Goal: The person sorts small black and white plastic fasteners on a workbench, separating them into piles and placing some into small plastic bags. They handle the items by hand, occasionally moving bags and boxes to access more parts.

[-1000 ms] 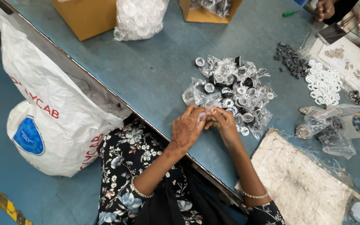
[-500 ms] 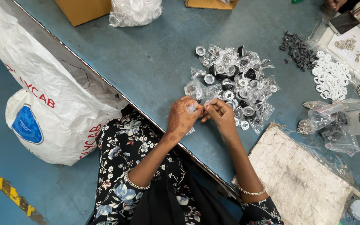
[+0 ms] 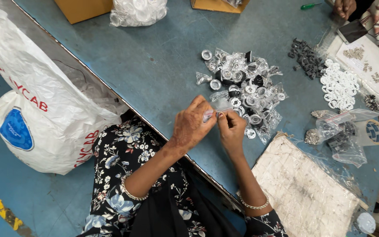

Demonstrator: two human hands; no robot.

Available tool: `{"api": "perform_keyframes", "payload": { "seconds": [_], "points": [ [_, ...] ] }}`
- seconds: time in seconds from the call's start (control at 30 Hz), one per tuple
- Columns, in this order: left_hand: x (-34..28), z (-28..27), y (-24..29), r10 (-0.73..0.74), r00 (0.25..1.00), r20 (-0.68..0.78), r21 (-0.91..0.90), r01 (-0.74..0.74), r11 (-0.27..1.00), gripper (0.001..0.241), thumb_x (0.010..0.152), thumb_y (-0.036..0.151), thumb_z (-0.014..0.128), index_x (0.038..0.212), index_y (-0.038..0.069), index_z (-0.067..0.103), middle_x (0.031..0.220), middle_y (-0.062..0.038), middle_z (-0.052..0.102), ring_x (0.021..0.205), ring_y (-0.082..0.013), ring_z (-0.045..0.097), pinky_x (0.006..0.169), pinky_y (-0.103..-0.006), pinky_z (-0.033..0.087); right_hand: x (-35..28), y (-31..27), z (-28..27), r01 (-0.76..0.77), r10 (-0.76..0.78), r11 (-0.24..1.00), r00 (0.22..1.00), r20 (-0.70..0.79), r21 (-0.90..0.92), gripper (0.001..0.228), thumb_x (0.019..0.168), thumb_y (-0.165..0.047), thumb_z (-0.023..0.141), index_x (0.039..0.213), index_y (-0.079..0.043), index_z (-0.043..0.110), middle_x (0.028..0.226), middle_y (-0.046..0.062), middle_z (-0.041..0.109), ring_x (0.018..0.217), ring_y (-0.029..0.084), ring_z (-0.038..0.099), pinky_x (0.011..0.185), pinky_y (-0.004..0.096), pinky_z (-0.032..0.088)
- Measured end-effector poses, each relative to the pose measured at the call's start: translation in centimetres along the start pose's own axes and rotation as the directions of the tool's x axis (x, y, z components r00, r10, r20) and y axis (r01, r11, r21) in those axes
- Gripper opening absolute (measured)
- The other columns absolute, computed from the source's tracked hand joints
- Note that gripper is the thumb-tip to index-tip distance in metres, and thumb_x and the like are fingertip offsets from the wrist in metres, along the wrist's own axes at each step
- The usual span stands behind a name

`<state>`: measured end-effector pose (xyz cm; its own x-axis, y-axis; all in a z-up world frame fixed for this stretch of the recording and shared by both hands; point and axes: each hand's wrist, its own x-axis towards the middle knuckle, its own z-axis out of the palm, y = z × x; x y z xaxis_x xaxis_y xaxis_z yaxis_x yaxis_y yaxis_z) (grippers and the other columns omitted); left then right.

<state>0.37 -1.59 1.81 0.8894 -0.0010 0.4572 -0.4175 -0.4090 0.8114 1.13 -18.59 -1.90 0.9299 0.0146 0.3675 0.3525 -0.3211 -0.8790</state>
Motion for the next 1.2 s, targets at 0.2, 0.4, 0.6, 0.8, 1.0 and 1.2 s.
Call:
{"api": "perform_keyframes", "payload": {
  "seconds": [0.2, 0.4, 0.6, 0.8, 1.0, 1.2],
  "points": [
    [3.9, -2.3, 0.4, 0.046, 0.998, -0.037, 0.186, -0.038, 0.982, 0.019, 0.096, 0.024, 0.069, 0.094, 0.007, 0.06, 0.105, -0.009, 0.062, 0.074, -0.0326, 0.07, 0.065, -0.0453, 0.056, -0.9, 0.1, -0.1, 0.069, -0.068, 0.995, 0.997, 0.02, -0.07, 0.024, 0.1, -0.008, 0.06, 0.078, 0.0, 0.058, 0.065, -0.001, 0.044, 0.058, 0.007, 0.036, 0.054, 0.027, 0.028],
    [5.8, -1.5, 2.6, 0.144, 0.99, -0.011, 0.07, -0.142, 0.987, 0.016, 0.097, 0.02, 0.067, 0.101, 0.007, 0.058, 0.095, -0.012, 0.068, 0.079, -0.0342, 0.07, 0.067, -0.0457, 0.056, 1.2, -0.8, 0.2, -0.334, 0.286, 0.665, 0.94, 0.185, 0.668, 0.025, 0.11, -0.026, 0.043, 0.11, -0.004, 0.057, 0.097, 0.009, 0.066, 0.083, 0.018, 0.064, 0.067, 0.033, 0.055],
    [8.6, 1.1, 2.6, -0.065, 0.997, -0.051, -0.237, 0.052, 0.97, 0.017, 0.091, 0.019, 0.07, 0.098, 0.006, 0.061, 0.08, -0.009, 0.071, 0.074, -0.024, 0.074, 0.066, -0.0405, 0.058, 2.2, -1.4, -0.4, -0.367, 0.367, 0.274, 0.894, 0.256, 0.889, 0.04, 0.106, -0.033, 0.038, 0.129, -0.003, 0.053, 0.121, 0.01, 0.067, 0.109, 0.021, 0.067, 0.092, 0.037, 0.058],
    [8.1, 5.3, -3.1, -0.311, 0.95, -0.042, -0.425, 0.265, 0.866, 0.016, 0.088, 0.018, 0.07, 0.097, 0.006, 0.064, 0.081, -0.011, 0.073, 0.065, -0.0234, 0.073, 0.06, -0.0389, 0.057, 3.6, 1.7, -5.1, -0.174, 0.236, 0.665, 0.972, 0.017, 0.726, 0.025, 0.115, -0.022, 0.054, 0.122, 0.002, 0.059, 0.107, 0.016, 0.071, 0.092, 0.021, 0.069, 0.077, 0.032, 0.056],
    [6.4, 8.6, -8.3, -0.182, 0.979, -0.091, -0.177, 0.164, 0.971, 0.025, 0.088, 0.019, 0.07, 0.111, 0.01, 0.073, 0.1, -0.018, 0.075, 0.088, -0.0339, 0.074, 0.078, -0.0407, 0.058, 6.0, 0.6, -7.0, -0.1, 0.133, 0.983, 0.966, -0.22, 0.155, 0.024, 0.108, -0.014, 0.058, 0.115, 0.006, 0.069, 0.09, 0.009, 0.07, 0.073, 0.015, 0.071, 0.061, 0.025, 0.057],
    [6.2, 9.1, -9.2, -0.128, 0.988, -0.092, -0.155, 0.113, 0.981, 0.024, 0.089, 0.019, 0.067, 0.111, 0.009, 0.071, 0.107, -0.017, 0.075, 0.097, -0.035, 0.072, 0.086, -0.041, 0.057, 9.9, -4.1, -6.1, -0.026, -0.011, 0.973, 0.988, -0.156, -0.231, 0.022, 0.105, -0.013, 0.06, 0.116, 0.001, 0.073, 0.101, 0.008, 0.072, 0.077, 0.013, 0.072, 0.054, 0.025, 0.052]
  ]
}}
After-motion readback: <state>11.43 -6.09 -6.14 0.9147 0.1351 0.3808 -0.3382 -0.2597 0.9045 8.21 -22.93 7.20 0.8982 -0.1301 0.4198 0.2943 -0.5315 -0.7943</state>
